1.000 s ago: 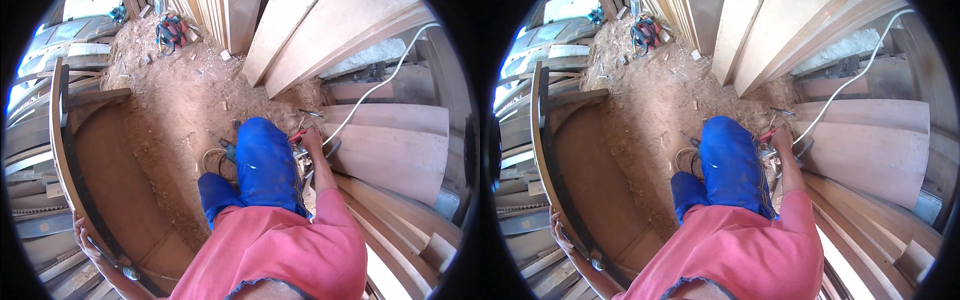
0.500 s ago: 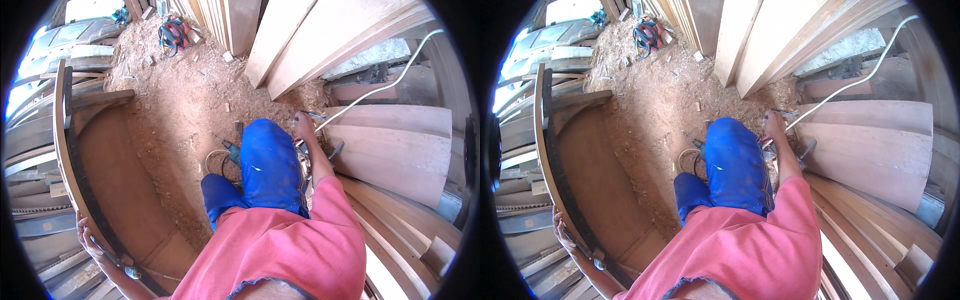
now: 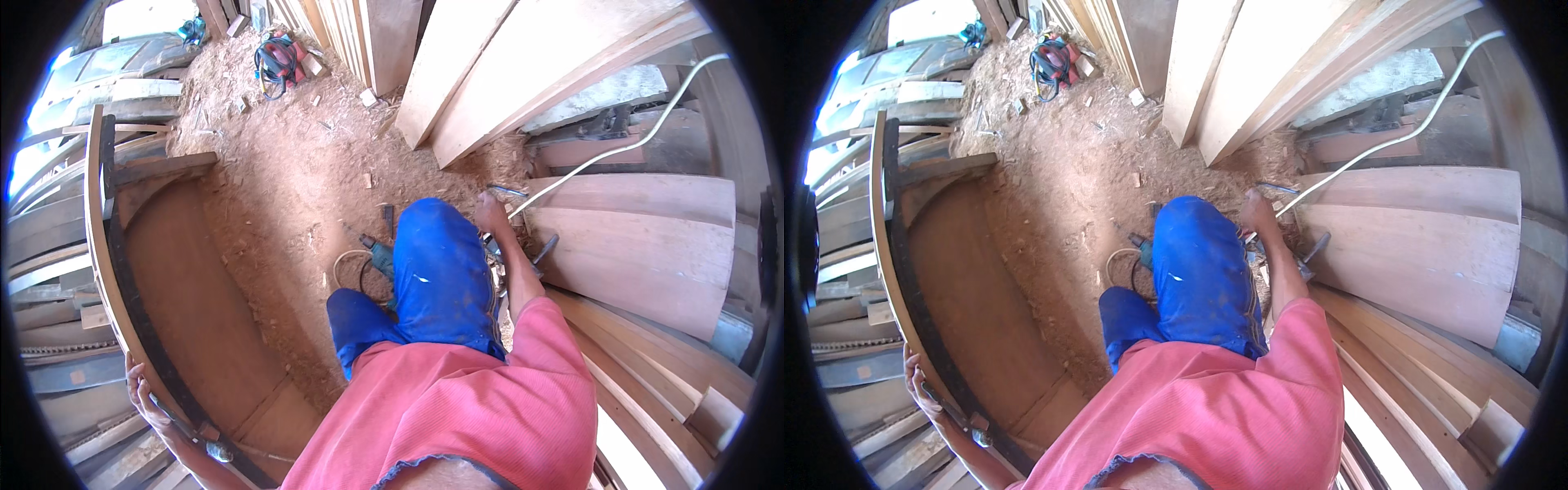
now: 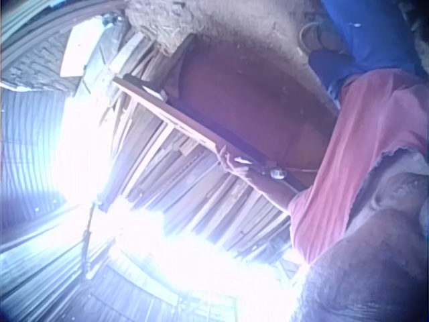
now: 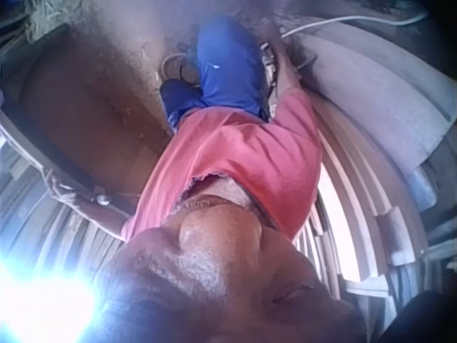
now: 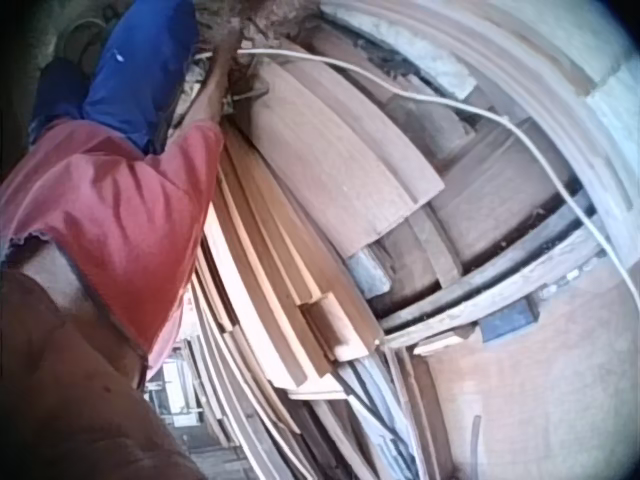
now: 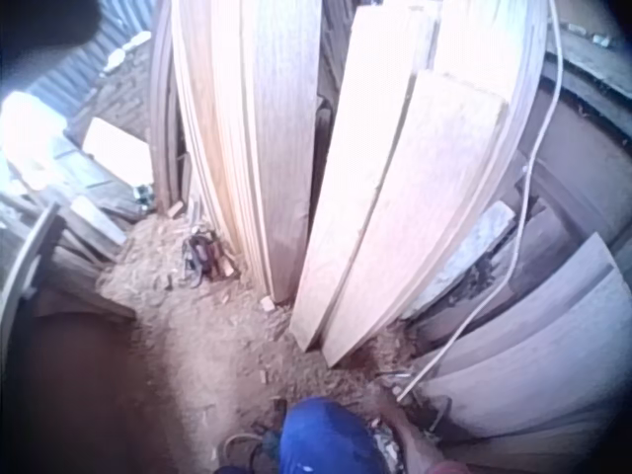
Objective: The person uses a hammer and a chisel to shape joints and edges on a wooden door. They use a large metal clamp to hold the door frame together and handle a power drill and several pieces of wood.
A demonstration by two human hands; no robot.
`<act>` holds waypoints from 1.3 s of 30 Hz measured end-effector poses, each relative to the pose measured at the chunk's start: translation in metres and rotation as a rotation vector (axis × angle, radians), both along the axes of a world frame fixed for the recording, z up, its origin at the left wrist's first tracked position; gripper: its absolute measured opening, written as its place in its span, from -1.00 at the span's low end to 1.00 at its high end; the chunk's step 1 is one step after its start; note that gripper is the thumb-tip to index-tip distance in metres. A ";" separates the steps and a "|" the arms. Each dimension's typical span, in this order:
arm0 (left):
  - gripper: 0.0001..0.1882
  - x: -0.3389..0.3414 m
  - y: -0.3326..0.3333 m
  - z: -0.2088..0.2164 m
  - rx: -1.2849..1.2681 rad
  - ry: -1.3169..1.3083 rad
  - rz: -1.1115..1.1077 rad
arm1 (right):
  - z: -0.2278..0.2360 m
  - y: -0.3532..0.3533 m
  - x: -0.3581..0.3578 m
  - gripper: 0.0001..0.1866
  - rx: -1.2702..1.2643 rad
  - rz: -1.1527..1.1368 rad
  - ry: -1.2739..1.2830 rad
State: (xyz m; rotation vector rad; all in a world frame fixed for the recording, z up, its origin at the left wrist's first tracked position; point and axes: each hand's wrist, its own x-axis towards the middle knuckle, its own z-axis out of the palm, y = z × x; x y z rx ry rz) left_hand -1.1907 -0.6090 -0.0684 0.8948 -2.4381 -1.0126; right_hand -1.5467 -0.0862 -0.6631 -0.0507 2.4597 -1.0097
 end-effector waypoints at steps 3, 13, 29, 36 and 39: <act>-0.63 0.007 -0.009 0.003 -0.179 -0.101 -0.039 | -0.004 0.000 -0.009 -0.62 -0.221 -0.188 -0.014; -0.64 0.007 -0.005 0.000 -0.149 -0.075 -0.059 | -0.004 0.014 -0.039 -0.70 -0.199 -0.378 0.020; -0.63 0.006 -0.001 0.001 -0.010 -0.025 0.024 | 0.028 -0.012 0.014 -0.66 0.380 0.321 0.000; -0.58 0.009 -0.007 0.003 -0.118 -0.093 -0.109 | 0.027 -0.005 -0.003 -0.69 0.288 0.303 0.188; -0.54 0.004 -0.002 0.000 -0.078 -0.059 -0.077 | 0.022 0.013 -0.037 -0.73 -0.035 0.221 0.077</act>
